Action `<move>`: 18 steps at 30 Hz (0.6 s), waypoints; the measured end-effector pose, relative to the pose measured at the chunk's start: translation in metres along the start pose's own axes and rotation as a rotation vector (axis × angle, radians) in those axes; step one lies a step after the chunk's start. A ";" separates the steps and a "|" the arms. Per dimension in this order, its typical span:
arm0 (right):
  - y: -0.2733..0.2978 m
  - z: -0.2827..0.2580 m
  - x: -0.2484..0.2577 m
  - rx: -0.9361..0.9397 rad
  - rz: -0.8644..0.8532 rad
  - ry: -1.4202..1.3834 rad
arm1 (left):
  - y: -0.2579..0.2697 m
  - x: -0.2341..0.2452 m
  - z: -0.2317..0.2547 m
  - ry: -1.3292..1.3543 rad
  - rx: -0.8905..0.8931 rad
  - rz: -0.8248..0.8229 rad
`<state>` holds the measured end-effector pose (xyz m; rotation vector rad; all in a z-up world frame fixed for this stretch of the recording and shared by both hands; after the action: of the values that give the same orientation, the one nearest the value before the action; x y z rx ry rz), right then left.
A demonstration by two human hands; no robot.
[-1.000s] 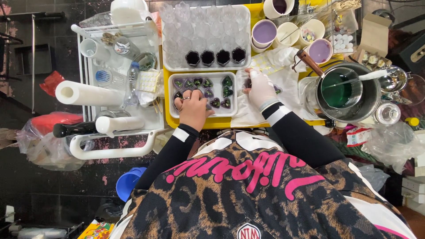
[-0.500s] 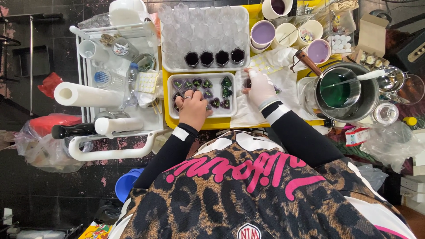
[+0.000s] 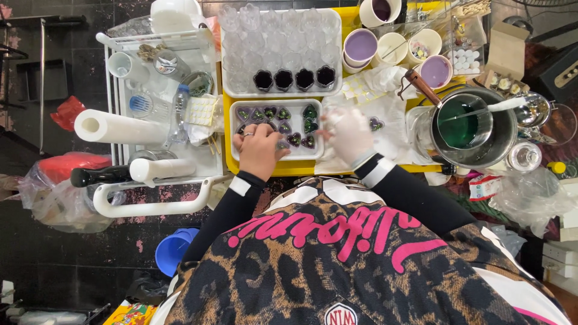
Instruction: Pouring melted green wax into heart-shaped molds and arranging the molds on a tray.
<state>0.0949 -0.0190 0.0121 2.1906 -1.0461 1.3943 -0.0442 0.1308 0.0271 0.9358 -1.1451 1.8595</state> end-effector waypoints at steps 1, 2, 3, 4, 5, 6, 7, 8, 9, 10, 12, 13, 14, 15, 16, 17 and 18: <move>0.001 -0.007 -0.005 0.005 -0.001 -0.001 | 0.001 0.004 0.000 -0.002 0.003 0.003; 0.003 -0.026 -0.008 0.136 0.022 0.010 | 0.001 0.011 -0.006 -0.028 0.059 0.032; 0.008 -0.045 -0.013 0.267 0.042 0.018 | 0.004 0.018 -0.012 -0.055 0.117 0.058; 0.007 -0.054 -0.016 0.271 0.038 0.015 | 0.006 0.021 -0.014 -0.059 0.123 0.059; 0.007 -0.067 -0.020 0.318 0.027 0.027 | 0.009 0.025 -0.020 -0.068 0.177 0.055; 0.007 -0.079 -0.024 0.364 0.017 0.039 | 0.012 0.028 -0.027 -0.078 0.230 0.051; 0.005 -0.082 -0.029 0.371 0.012 0.035 | 0.017 0.031 -0.029 -0.083 0.238 0.052; 0.005 -0.085 -0.036 0.393 -0.011 0.053 | 0.021 0.033 -0.031 -0.086 0.247 0.059; 0.004 -0.088 -0.042 0.414 -0.032 0.074 | 0.024 0.036 -0.032 -0.089 0.255 0.068; 0.002 -0.090 -0.044 0.421 -0.034 0.072 | 0.028 0.035 -0.033 -0.092 0.261 0.071; 0.001 -0.097 -0.051 0.460 -0.064 0.066 | 0.038 0.035 -0.036 -0.059 0.295 0.087; 0.000 -0.098 -0.053 0.467 -0.065 0.064 | 0.041 0.035 -0.037 -0.063 0.300 0.091; -0.001 -0.100 -0.056 0.472 -0.072 0.071 | 0.044 0.034 -0.037 -0.071 0.289 0.092; -0.002 -0.101 -0.059 0.475 -0.081 0.079 | 0.047 0.033 -0.036 -0.079 0.278 0.091; -0.003 -0.103 -0.059 0.479 -0.083 0.077 | 0.048 0.033 -0.036 -0.081 0.283 0.093; -0.004 -0.105 -0.060 0.478 -0.095 0.085 | 0.050 0.033 -0.037 -0.080 0.289 0.094; -0.006 -0.106 -0.060 0.478 -0.106 0.093 | 0.051 0.033 -0.038 -0.078 0.296 0.095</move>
<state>0.0175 0.0750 0.0084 2.4252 -0.5949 1.8213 -0.1108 0.1562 0.0237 1.1432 -0.9902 2.1256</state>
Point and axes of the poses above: each hand's wrist, its own y-axis away from the middle knuckle, its own x-axis out of the back of the hand, z = x × y, the point moved 9 cm from there along -y, towards the middle knuckle, and after that the axes turned 11 degrees about z, right-handed, at the moved point
